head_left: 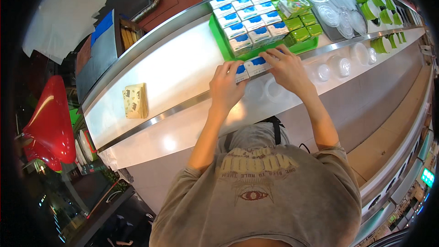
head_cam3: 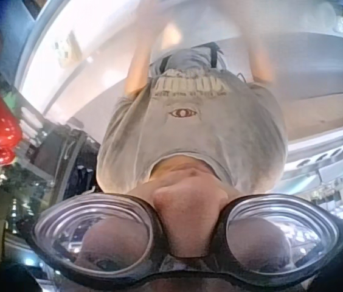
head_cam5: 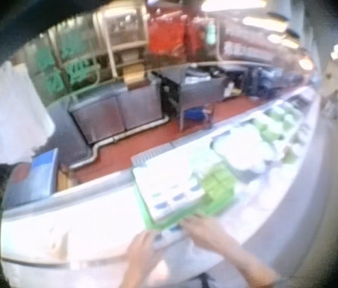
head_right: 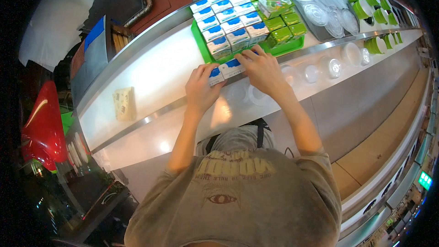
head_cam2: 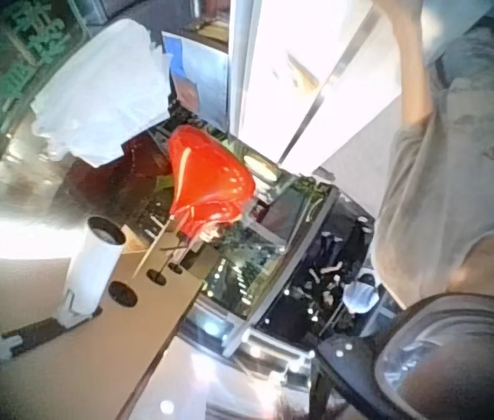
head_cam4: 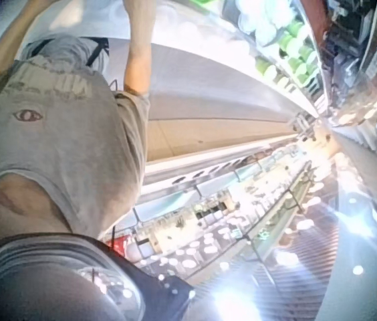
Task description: Organize stacks of condiment boxes and plastic container lids on a restaurant counter.
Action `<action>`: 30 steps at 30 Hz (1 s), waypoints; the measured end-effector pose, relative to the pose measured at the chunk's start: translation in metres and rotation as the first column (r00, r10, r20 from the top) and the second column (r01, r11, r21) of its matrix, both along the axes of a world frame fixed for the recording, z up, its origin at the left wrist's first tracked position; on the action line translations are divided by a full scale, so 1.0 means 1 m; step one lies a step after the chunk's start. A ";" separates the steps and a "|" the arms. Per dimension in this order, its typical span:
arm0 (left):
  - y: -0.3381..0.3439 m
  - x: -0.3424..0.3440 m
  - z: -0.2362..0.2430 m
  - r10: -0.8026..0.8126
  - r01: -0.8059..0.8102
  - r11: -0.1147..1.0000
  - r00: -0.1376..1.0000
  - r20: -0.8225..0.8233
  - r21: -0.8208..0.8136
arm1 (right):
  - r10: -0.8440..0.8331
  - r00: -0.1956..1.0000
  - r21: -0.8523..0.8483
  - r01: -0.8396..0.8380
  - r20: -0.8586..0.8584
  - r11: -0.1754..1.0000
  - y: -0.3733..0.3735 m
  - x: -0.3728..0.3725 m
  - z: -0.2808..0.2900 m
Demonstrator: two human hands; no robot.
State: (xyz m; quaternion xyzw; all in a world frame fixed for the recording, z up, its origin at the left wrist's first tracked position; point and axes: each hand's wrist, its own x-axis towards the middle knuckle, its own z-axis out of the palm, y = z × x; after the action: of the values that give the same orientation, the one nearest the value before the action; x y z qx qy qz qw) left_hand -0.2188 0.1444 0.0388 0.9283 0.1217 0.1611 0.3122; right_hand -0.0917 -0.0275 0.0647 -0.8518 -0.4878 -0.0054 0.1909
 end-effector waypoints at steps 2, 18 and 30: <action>-0.015 0.021 -0.009 0.001 -0.002 1.000 0.999 0.034 0.024 | 0.005 0.999 0.018 -0.006 0.048 1.000 -0.015 0.021 -0.010; -0.056 0.043 -0.047 0.386 -0.395 0.918 0.907 0.166 0.024 | -0.109 0.964 0.245 0.048 0.243 0.968 -0.037 0.051 -0.099; -0.020 -0.039 -0.073 0.518 -0.513 0.821 0.854 -0.051 -0.250 | 0.101 0.984 0.330 -0.144 0.145 0.933 -0.029 0.066 -0.105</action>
State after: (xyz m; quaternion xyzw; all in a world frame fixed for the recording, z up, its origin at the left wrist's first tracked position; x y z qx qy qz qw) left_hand -0.2580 0.1243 -0.0345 0.8113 0.3847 0.2315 0.3745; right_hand -0.0258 -0.0567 -0.0403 -0.7721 -0.5428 -0.1311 0.3035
